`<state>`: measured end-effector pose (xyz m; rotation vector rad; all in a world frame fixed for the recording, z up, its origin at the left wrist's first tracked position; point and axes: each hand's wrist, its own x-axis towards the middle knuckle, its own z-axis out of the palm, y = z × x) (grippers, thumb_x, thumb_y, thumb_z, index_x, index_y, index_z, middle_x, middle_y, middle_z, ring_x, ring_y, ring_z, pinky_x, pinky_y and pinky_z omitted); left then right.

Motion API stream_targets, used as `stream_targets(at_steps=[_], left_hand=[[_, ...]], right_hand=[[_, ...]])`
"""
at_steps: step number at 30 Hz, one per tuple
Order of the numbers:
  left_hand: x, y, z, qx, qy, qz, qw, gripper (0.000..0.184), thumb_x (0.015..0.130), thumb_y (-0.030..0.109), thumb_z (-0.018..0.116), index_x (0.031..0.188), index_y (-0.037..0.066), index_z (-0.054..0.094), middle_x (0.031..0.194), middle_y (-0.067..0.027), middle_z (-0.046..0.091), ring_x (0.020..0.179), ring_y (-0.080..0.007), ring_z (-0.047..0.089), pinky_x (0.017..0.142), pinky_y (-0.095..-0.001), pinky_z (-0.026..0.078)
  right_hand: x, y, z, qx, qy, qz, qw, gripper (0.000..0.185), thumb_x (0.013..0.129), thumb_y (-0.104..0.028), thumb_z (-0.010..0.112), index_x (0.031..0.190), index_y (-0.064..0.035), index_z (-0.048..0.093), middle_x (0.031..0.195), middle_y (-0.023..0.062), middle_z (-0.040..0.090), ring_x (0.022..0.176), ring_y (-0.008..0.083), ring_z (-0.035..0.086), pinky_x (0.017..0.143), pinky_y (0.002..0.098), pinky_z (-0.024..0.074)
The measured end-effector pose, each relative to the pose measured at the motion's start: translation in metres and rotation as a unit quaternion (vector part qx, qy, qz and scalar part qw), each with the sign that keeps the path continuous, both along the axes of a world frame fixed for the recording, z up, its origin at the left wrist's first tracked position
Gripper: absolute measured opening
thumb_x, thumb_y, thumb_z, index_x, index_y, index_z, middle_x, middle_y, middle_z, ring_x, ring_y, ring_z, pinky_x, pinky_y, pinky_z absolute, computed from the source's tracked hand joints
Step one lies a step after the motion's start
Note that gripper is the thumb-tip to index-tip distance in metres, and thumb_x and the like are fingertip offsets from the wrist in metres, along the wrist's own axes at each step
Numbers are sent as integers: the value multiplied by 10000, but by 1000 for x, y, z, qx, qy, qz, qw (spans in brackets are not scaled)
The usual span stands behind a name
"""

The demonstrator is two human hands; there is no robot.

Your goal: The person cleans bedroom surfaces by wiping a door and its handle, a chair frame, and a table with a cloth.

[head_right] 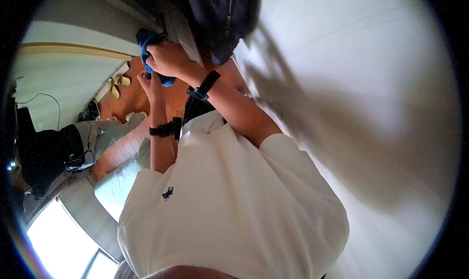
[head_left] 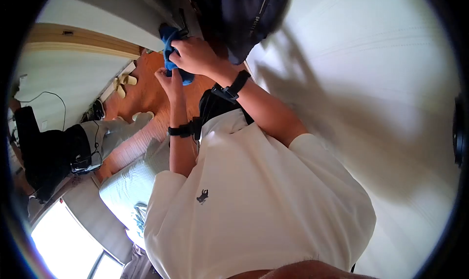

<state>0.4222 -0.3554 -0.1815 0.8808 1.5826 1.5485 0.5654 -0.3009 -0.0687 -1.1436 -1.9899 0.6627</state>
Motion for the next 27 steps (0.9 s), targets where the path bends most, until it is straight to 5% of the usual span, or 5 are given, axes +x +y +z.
stream_targets(at_steps=[5,10,16,21,27], left_hand=[[-19,-3,44,134,20,2,991,581,762,-36,655,1268,36,378,1166,-99,440,1084,-185,465,947,-300,394],[-74,13,98,207,55,79,974,607,849,35,595,1381,49,301,1406,-163,378,1263,-280,406,1011,-375,400],[-102,57,165,303,84,82,946,668,840,238,676,1349,37,293,1329,-193,407,1225,-281,422,1019,-418,387],[-111,68,150,249,185,203,929,713,795,394,764,1241,-73,460,1197,-186,545,1057,-256,569,875,-376,508],[-123,45,138,185,110,261,941,804,783,488,715,1247,-50,338,1153,-245,508,949,-306,603,679,-456,606]], right_hand=[[-5,32,-22,-46,173,167,970,299,857,-220,626,1079,-22,653,737,153,668,621,209,634,613,346,492],[-3,44,-5,-34,279,34,959,214,959,-246,570,978,-34,594,771,97,631,670,175,616,621,294,471],[-67,58,-26,-5,202,180,963,148,920,-125,568,1036,-33,563,943,136,620,907,323,595,799,386,458],[-83,74,-39,154,15,183,971,185,860,-166,601,1024,-80,595,967,90,634,958,271,596,892,424,393],[-87,100,-1,165,-144,178,959,223,856,-320,595,899,-124,691,893,87,677,929,254,632,929,442,381]])
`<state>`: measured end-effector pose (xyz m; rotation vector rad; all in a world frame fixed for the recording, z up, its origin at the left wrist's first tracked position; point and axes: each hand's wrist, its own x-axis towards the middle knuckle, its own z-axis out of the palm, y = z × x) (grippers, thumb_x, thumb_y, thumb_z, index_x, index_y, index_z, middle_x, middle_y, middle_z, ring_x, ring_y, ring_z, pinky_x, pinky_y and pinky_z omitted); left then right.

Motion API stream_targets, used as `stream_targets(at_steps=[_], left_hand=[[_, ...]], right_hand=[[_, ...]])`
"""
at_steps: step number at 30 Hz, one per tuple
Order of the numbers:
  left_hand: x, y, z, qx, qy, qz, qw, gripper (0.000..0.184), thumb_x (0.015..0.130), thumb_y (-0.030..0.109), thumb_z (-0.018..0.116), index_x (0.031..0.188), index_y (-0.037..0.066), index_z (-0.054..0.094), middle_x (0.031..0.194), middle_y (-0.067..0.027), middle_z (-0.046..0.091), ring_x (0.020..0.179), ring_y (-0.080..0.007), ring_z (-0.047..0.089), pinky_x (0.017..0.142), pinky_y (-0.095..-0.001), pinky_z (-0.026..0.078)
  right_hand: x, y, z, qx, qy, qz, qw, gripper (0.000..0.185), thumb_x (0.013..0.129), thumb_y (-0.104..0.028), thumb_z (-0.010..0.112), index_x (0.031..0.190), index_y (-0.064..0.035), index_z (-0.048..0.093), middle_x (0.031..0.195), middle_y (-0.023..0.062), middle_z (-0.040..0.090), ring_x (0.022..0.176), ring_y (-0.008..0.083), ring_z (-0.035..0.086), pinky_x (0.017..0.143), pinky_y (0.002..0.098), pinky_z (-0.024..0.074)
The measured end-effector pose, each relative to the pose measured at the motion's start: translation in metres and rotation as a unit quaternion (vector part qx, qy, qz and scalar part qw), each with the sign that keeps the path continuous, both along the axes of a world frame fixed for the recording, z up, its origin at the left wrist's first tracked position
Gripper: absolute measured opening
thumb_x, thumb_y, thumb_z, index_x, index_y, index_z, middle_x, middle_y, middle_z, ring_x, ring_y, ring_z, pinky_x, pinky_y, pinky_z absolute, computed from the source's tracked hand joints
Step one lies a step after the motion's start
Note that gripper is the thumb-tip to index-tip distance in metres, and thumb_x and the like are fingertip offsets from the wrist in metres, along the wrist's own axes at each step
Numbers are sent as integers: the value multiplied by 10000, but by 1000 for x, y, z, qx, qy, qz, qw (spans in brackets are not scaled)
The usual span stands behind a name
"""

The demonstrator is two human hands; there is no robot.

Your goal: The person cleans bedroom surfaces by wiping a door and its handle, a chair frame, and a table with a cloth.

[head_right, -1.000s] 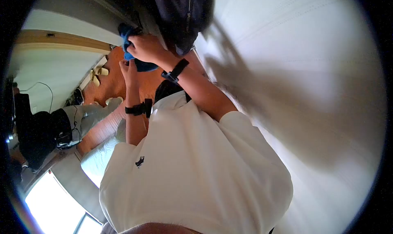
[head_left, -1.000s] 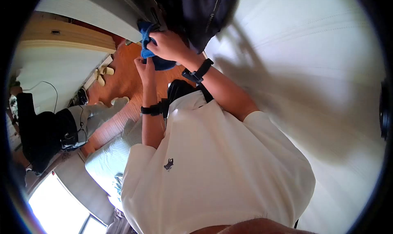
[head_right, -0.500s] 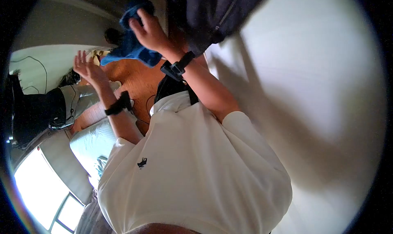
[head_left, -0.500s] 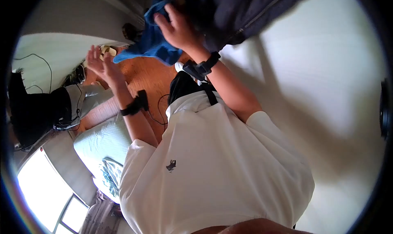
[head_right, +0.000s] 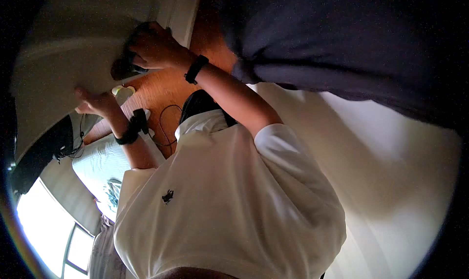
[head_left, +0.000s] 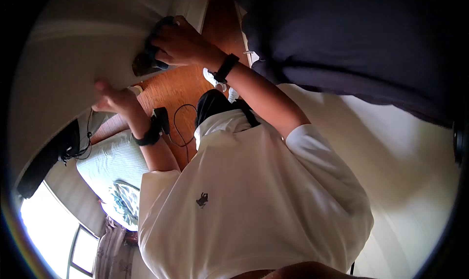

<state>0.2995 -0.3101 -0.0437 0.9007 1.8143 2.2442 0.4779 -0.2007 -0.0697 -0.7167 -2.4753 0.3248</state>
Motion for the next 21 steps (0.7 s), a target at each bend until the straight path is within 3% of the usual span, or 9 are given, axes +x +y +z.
stream_targets(at_steps=[1,2,3,5,7,11,15,19,21], left_hand=[[-3,-5,-6,5,-50,18,999,815,788,495,703,1246,-58,316,1150,-256,502,949,-306,602,678,-457,603],[-14,-13,-14,-138,260,67,953,810,812,507,660,1263,-52,285,1176,-261,482,950,-311,597,688,-455,598],[-19,-15,-25,-141,259,63,954,810,812,507,660,1263,-52,285,1176,-261,482,950,-311,597,688,-455,598],[12,3,4,60,-63,93,992,752,820,516,639,1272,9,317,1226,-236,460,1039,-322,547,794,-516,561],[10,5,10,46,-64,43,996,719,825,531,620,1274,43,343,1244,-213,455,1087,-326,511,854,-547,522],[9,7,16,18,-42,-18,999,637,854,569,554,1269,107,416,1273,-156,452,1184,-325,434,961,-588,435],[3,7,11,-2,3,4,1000,660,871,618,497,1274,99,434,1285,-163,445,1169,-330,448,927,-557,451],[5,9,15,-15,-1,-66,998,693,861,658,487,1270,106,400,1265,-171,435,1151,-324,445,889,-531,453],[8,9,16,-9,-12,-83,996,687,865,651,486,1268,104,387,1252,-170,435,1144,-322,447,884,-526,454]], right_hand=[[-2,1,2,-33,-31,5,999,243,849,-333,594,881,-118,703,875,96,680,903,264,638,919,436,400],[-4,4,-4,-40,-33,1,999,243,849,-333,594,881,-118,703,875,96,680,903,264,638,919,436,400],[-6,13,-13,-107,44,35,993,236,855,-305,589,881,-103,707,879,114,682,874,274,641,885,426,429],[-14,26,-40,-173,125,68,975,230,862,-278,583,881,-88,711,882,131,683,845,284,645,850,417,458],[-27,34,-61,-468,269,29,841,229,897,-220,554,915,-40,695,901,145,684,814,284,642,768,378,498],[-26,31,-62,-568,276,-12,776,224,922,-173,528,907,5,663,881,162,673,774,264,636,730,367,500],[-29,13,-54,-537,376,-28,754,204,910,-153,515,925,28,609,868,186,638,784,306,620,732,390,488],[-23,-8,-15,-375,304,-122,867,213,868,-145,553,1044,-36,603,953,170,611,917,330,608,842,460,460],[-11,-15,5,-85,135,-31,987,221,848,-166,614,1056,-90,619,988,123,604,1024,292,580,979,510,362]])
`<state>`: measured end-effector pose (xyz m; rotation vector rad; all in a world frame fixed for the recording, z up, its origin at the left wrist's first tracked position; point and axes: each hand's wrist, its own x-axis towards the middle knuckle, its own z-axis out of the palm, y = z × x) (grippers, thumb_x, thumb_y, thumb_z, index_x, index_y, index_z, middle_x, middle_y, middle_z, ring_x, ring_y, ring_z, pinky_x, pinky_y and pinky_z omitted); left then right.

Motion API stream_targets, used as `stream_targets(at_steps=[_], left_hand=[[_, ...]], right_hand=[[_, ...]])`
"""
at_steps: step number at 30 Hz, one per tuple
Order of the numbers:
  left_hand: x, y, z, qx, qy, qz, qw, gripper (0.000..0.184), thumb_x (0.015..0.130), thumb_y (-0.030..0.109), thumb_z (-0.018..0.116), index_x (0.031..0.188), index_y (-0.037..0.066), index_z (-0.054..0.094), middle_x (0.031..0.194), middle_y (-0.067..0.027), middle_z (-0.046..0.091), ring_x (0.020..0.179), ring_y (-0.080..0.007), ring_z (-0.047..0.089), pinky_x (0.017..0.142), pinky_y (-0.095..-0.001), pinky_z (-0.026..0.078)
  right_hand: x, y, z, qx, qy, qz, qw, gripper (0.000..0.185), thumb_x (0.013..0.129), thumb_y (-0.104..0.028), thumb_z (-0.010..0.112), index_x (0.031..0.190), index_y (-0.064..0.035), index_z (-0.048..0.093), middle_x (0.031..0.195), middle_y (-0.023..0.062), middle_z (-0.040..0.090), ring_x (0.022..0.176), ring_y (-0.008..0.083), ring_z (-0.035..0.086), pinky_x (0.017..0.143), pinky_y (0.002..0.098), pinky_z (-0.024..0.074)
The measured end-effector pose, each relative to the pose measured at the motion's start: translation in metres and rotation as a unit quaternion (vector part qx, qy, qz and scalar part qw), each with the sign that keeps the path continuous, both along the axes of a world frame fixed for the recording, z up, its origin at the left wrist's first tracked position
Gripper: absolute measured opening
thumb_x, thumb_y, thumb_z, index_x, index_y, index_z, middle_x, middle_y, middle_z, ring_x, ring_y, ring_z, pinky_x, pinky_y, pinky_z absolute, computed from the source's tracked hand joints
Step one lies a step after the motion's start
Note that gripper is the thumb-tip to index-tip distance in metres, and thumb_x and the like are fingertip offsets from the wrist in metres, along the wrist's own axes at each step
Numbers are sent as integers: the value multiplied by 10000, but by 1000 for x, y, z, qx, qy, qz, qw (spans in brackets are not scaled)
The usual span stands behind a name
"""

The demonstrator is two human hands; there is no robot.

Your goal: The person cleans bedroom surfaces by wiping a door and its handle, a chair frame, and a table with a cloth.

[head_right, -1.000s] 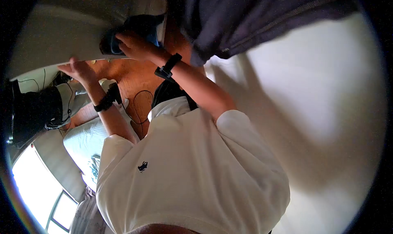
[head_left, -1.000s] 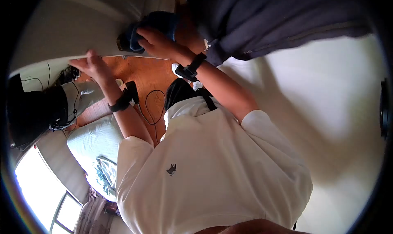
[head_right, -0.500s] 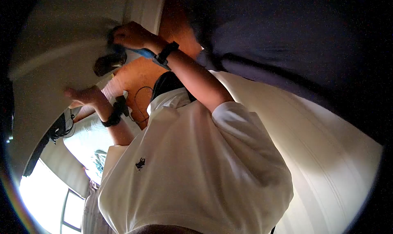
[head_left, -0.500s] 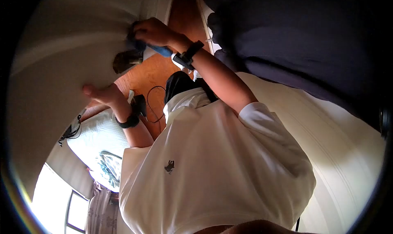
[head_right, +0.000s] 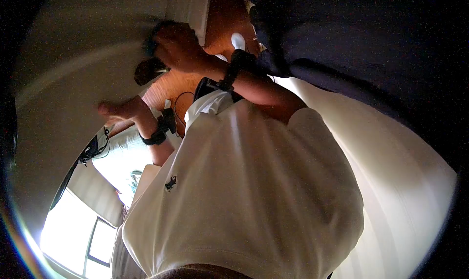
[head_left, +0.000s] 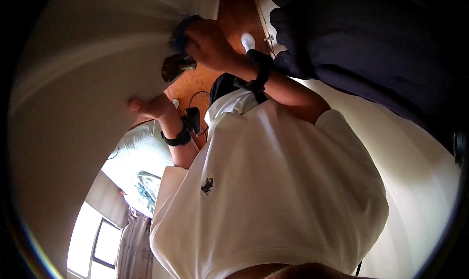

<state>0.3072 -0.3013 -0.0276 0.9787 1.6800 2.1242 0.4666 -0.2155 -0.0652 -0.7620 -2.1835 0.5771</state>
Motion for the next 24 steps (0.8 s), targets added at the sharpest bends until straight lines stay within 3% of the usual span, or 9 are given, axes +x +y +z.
stream_targets(at_steps=[4,9,12,14,18,19,22,23,24], left_hand=[[8,6,7,-14,48,20,999,784,941,674,354,1289,-27,404,1253,-154,457,1127,-256,466,940,-414,414],[9,11,2,-13,92,19,996,734,966,637,347,1254,-32,440,1217,-136,478,1103,-224,470,932,-388,410],[5,13,-5,42,-2,26,999,730,961,617,380,1240,-54,444,1191,-142,493,1059,-220,500,887,-384,446],[4,17,2,46,103,53,992,687,940,586,462,1173,-59,499,1116,-153,551,946,-221,565,784,-371,499],[1,13,0,87,36,88,992,638,912,570,535,1014,-58,581,960,-143,620,780,-195,598,641,-347,520],[5,17,12,75,118,116,983,615,907,561,550,944,-51,597,892,-131,631,731,-181,593,608,-341,516],[4,26,20,113,190,148,964,590,901,531,568,845,-55,612,785,-113,639,664,-156,583,557,-339,503],[0,23,18,93,199,148,964,589,894,528,578,846,-59,608,782,-113,635,662,-154,579,557,-339,500],[-1,22,17,74,209,147,964,588,886,524,588,846,-63,605,779,-113,632,660,-152,576,558,-338,498]], right_hand=[[13,13,-19,71,-57,122,988,163,794,-181,653,950,-148,622,988,37,570,1091,236,539,1071,496,245],[-1,34,-29,64,-12,108,992,156,810,-199,624,945,-121,615,938,58,549,977,268,524,934,446,391],[-8,39,-39,25,31,95,995,166,814,-186,604,948,-89,615,919,91,559,938,290,529,847,414,449],[-7,43,-42,1,29,99,995,177,816,-176,594,954,-67,617,917,112,573,922,303,539,809,402,467],[-10,52,-59,-230,47,78,969,195,849,-162,558,965,-19,624,951,193,614,891,369,581,801,427,473],[-11,58,-64,-317,49,80,944,192,867,-145,536,968,-8,626,950,217,624,871,391,594,791,435,480],[-17,61,-87,-211,56,-10,976,186,895,-104,489,967,-19,638,929,219,637,848,401,615,749,432,497],[-24,60,-93,-152,210,-12,966,236,954,-180,458,875,0,587,741,253,570,665,425,569,637,443,437],[-25,58,-98,-148,209,-16,967,236,954,-180,458,875,0,587,741,253,570,665,425,569,637,443,437]])
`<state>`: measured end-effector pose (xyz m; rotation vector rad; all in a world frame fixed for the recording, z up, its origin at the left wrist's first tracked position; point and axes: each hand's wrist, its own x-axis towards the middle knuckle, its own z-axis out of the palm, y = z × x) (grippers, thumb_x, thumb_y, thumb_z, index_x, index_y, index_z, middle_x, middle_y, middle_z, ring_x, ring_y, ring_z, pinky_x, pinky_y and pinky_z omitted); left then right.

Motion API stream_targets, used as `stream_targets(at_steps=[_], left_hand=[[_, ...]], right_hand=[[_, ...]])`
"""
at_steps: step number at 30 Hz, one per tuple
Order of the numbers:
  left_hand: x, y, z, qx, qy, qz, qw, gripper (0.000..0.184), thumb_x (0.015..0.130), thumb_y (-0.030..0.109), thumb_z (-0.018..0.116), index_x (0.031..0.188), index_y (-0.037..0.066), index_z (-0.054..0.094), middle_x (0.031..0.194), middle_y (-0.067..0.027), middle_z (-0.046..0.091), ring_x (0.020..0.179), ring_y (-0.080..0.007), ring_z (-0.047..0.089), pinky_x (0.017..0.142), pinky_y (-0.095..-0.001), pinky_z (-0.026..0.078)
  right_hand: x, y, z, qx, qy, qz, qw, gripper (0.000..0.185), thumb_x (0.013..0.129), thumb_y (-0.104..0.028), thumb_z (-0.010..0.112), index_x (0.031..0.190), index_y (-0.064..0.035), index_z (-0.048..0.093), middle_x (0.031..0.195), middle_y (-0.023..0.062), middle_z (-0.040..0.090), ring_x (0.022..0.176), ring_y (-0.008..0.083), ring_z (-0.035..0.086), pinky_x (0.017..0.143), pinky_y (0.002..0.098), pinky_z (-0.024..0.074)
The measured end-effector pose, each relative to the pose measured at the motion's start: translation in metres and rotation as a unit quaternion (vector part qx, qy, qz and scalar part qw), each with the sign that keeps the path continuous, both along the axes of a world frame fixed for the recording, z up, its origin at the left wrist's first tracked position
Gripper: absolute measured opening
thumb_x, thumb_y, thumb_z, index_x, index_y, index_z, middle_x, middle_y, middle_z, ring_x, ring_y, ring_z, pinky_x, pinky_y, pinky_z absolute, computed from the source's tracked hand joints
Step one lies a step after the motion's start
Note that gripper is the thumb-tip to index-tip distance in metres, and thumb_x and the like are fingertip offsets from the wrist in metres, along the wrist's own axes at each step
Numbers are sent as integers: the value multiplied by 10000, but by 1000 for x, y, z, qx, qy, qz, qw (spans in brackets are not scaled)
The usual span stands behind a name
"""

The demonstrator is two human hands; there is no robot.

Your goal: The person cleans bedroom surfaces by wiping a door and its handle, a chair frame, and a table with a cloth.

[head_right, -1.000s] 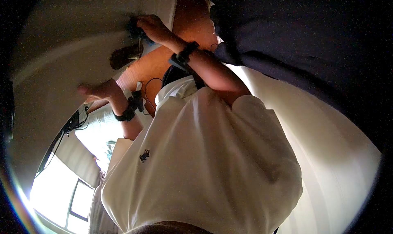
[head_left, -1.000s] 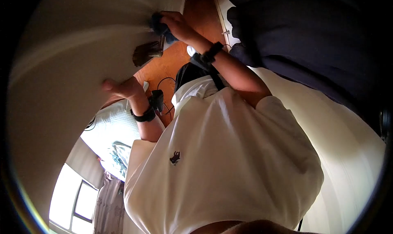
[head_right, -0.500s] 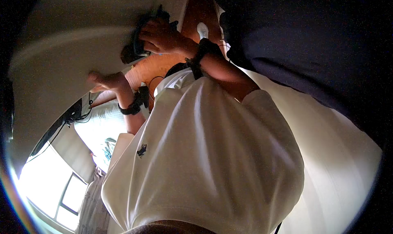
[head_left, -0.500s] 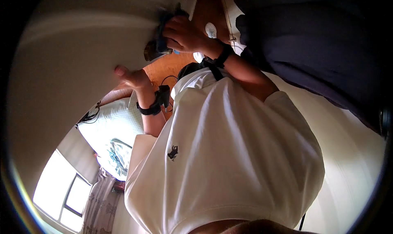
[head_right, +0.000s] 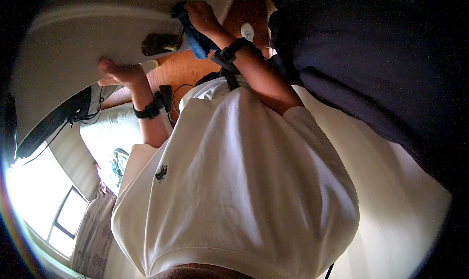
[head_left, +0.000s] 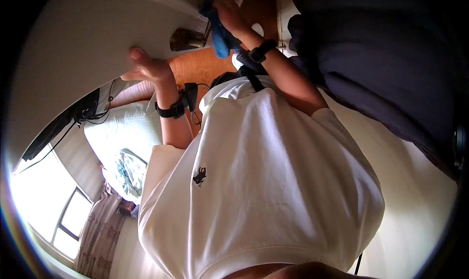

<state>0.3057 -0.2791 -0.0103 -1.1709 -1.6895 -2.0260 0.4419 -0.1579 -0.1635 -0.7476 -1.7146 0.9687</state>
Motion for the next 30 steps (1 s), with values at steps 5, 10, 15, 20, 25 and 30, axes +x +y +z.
stream_targets(at_steps=[5,10,15,20,25,30], left_hand=[[9,6,4,57,-38,-37,997,600,865,528,615,866,-72,592,800,-105,614,677,-155,563,578,-331,492],[-9,-3,-14,-16,-40,-80,996,656,826,556,664,1050,-49,546,970,-159,587,779,-227,589,628,-425,557],[5,3,-4,71,-73,-72,992,530,857,450,647,935,-72,599,891,-102,613,753,-168,563,652,-321,481],[-2,1,-3,62,-49,-80,994,485,862,418,657,925,-60,600,866,-74,613,738,-153,543,656,-304,456],[-4,3,2,75,-47,-94,992,391,869,369,668,860,-15,596,807,-36,587,708,-139,517,630,-295,428],[-12,12,1,86,-14,-82,993,389,841,359,715,941,11,574,816,-33,588,720,-122,521,649,-289,449]], right_hand=[[1,-9,26,-34,-125,-71,989,268,931,-232,507,967,22,582,803,231,573,762,418,562,723,495,461],[14,-31,74,147,-141,-91,975,275,913,-258,536,973,8,570,927,247,576,853,421,566,800,514,457],[9,-22,38,19,-186,-21,982,286,961,-283,463,1022,-21,561,977,224,622,895,393,601,766,470,466],[3,3,2,-67,-47,88,993,248,986,-190,432,1025,10,572,1004,258,599,904,430,603,809,482,486],[9,12,-11,175,-222,-34,959,193,950,-116,454,1016,16,578,932,221,634,854,406,621,733,464,500],[3,3,57,333,-395,-106,850,95,892,-97,510,920,-61,593,942,153,602,858,332,606,762,431,503]])
